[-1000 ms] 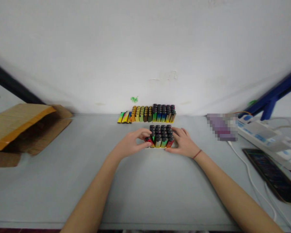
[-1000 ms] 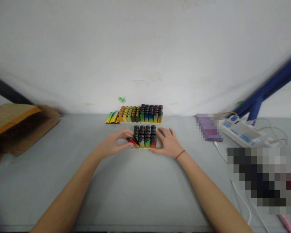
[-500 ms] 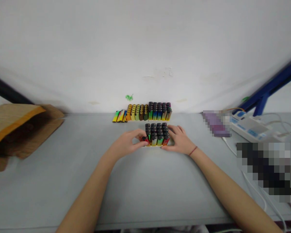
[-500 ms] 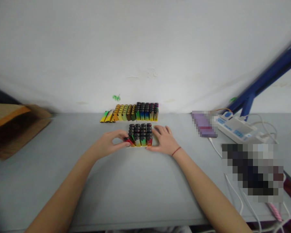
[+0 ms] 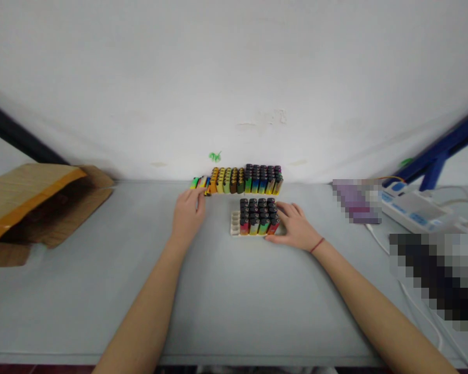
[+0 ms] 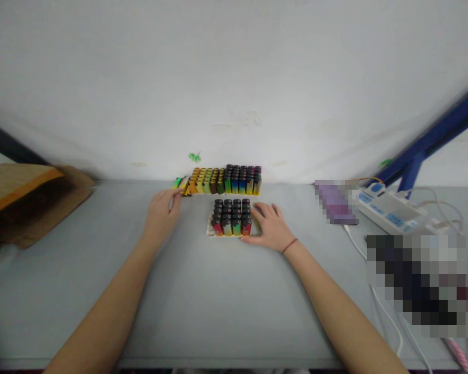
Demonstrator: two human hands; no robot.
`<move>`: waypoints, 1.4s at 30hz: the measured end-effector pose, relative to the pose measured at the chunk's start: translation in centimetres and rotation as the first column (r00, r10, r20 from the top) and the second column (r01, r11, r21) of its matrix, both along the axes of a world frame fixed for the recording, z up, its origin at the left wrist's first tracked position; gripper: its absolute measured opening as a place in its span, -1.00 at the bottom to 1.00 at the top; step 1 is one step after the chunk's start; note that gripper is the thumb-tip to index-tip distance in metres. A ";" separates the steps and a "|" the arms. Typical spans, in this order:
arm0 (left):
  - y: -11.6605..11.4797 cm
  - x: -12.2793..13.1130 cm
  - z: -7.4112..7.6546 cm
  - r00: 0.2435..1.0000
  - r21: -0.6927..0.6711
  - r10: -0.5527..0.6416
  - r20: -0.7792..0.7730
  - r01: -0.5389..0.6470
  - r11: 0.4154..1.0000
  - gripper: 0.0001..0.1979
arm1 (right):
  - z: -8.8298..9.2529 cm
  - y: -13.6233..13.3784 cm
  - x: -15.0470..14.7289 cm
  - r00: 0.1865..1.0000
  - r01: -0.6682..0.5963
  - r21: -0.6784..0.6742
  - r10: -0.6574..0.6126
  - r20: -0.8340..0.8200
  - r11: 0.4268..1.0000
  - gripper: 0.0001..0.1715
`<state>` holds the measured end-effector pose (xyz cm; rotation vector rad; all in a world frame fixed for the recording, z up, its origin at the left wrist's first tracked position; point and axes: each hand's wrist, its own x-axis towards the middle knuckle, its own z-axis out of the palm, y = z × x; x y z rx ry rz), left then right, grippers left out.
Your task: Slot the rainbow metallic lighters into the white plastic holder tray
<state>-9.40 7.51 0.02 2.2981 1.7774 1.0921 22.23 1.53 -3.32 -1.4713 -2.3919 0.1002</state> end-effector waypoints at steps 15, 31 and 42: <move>0.0 -2.5 0.6 0.871 -0.252 0.297 -0.390 -0.412 0.876 -0.55 | -0.4 0.1 0.1 1.000 -0.001 0.005 0.001 -0.003 1.000 -0.03; 0.1 -2.5 0.3 0.932 -0.232 0.359 -0.047 -0.360 0.904 -0.67 | -0.2 0.0 -0.1 1.000 0.006 -0.002 -0.006 -0.015 1.000 0.01; -1.6 1.7 1.0 0.753 -0.277 0.142 0.642 0.056 0.959 -0.80 | 0.0 0.0 -0.2 1.000 0.003 -0.011 -0.003 -0.026 1.000 0.00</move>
